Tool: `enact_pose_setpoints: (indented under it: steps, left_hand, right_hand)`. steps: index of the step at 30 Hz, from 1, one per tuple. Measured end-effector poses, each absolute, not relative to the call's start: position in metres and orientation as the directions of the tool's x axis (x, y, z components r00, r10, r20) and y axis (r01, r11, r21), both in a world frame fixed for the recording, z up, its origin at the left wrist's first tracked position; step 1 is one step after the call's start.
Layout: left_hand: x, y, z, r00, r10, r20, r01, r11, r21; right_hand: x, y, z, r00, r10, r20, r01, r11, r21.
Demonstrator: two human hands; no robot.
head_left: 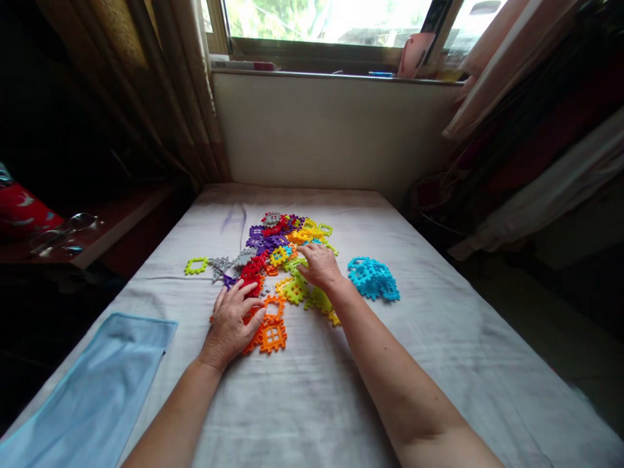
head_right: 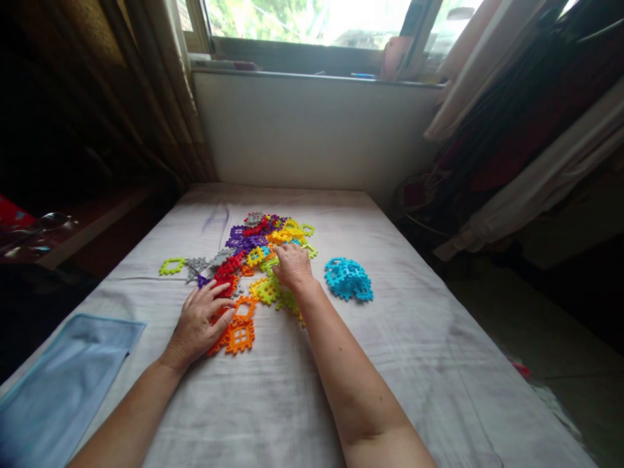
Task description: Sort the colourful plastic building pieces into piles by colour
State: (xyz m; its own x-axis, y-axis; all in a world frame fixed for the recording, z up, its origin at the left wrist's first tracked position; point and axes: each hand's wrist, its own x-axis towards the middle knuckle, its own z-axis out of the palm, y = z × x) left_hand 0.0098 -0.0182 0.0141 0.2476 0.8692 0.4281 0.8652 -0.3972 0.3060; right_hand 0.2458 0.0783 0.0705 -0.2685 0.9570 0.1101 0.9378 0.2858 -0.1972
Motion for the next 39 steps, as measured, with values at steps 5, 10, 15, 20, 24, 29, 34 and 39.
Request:
enact_pose_setpoints:
  steps: [5, 10, 15, 20, 24, 29, 34, 39]
  left_hand:
    - [0.011, -0.020, 0.015, 0.242, 0.871, 0.428, 0.866, -0.393, 0.309]
    - [0.011, -0.020, 0.015, 0.238, 0.876, 0.419, 0.870, -0.385, 0.310]
    - [0.011, -0.020, 0.015, 0.235, 0.876, 0.421, 0.865, -0.386, 0.321]
    - [0.011, -0.020, 0.014, 0.234, 0.872, 0.430, 0.865, -0.389, 0.318]
    - [0.011, -0.020, 0.013, 0.234, 0.870, 0.433, 0.867, -0.388, 0.311]
    - [0.011, -0.019, 0.013, 0.237, 0.866, 0.440, 0.867, -0.393, 0.307]
    - [0.011, -0.020, 0.014, 0.232, 0.875, 0.425, 0.863, -0.387, 0.324]
    - [0.013, -0.022, 0.016, 0.219, 0.889, 0.402, 0.860, -0.370, 0.350]
  right_hand:
    - [0.225, 0.098, 0.061, -0.299, 0.947, 0.118, 0.921, 0.319, -0.222]
    - [0.215, 0.102, 0.056, -0.290, 0.949, 0.127, 0.923, 0.312, -0.226]
    - [0.215, 0.095, 0.060, -0.271, 0.945, 0.184, 0.922, 0.310, -0.234]
    - [0.227, 0.084, 0.066, -0.294, 0.929, 0.224, 0.897, 0.349, -0.270]
    - [0.233, 0.078, 0.063, -0.261, 0.951, 0.163, 0.919, 0.297, -0.260]
    - [0.222, 0.082, 0.062, -0.244, 0.951, 0.189, 0.935, 0.282, -0.216]
    - [0.201, 0.090, 0.059, -0.218, 0.963, 0.160, 0.953, 0.245, -0.178]
    - [0.196, 0.090, 0.054, -0.201, 0.960, 0.197, 0.952, 0.239, -0.191]
